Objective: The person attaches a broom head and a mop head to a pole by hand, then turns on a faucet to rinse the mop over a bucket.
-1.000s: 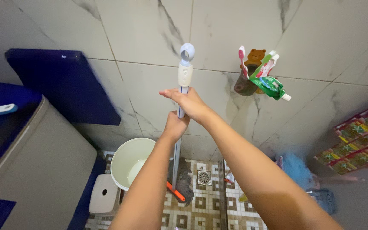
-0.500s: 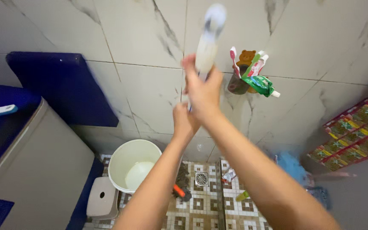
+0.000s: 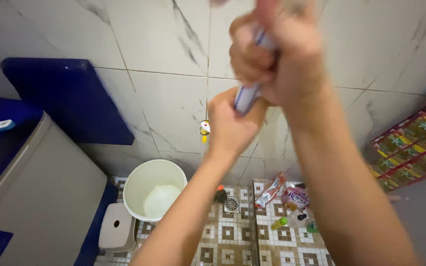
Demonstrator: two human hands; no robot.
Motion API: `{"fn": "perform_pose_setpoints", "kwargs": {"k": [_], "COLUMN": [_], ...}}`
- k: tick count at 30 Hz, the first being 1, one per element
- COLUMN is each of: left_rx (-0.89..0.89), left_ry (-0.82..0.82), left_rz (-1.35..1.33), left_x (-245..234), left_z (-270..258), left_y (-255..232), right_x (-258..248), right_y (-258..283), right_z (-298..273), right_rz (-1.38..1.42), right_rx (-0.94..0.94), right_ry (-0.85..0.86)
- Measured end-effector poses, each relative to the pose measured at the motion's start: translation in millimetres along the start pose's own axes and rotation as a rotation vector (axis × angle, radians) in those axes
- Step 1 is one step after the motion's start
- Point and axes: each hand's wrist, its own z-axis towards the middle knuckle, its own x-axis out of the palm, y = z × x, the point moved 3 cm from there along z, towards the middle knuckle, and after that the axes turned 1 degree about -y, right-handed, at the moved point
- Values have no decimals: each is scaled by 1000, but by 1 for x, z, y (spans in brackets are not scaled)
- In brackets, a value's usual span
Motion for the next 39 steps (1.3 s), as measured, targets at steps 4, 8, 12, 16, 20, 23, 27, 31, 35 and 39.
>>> {"fn": "perform_pose_setpoints", "kwargs": {"k": [4, 8, 12, 16, 20, 23, 27, 31, 35, 39], "left_rx": [-339, -317, -516, -524, -589, -590, -610, -636, -677, -625], "left_ry": [-3, 69, 128, 136, 104, 119, 116, 91, 78, 60], "left_rz": [373, 529, 459, 314, 207, 175, 177, 226, 313, 440], "left_x": [-20, -48, -57, -59, -63, -66, -70, -76, -82, -86], "left_z": [-17, -51, -54, -60, -72, -70, -66, -64, -65, -67], "left_y": [113, 179, 205, 218, 227, 229, 228, 218, 203, 194], "right_x": [-48, -85, -90, -85, -77, -76, -74, -70, -66, -67], "right_y": [-73, -163, -186, -182, -187, -188, -194, -203, -218, -226], "right_z": [-1, -23, -14, -13, -13, -8, -4, -3, -6, -9], "right_rz": [-527, -414, -367, -473, -410, -434, -431, -418, -404, -467], "right_rx": [-223, 169, 172, 167, 233, 236, 235, 224, 264, 209], "right_ry": [-149, -436, -446, -366, -388, -390, -354, -361, -481, -537]}}
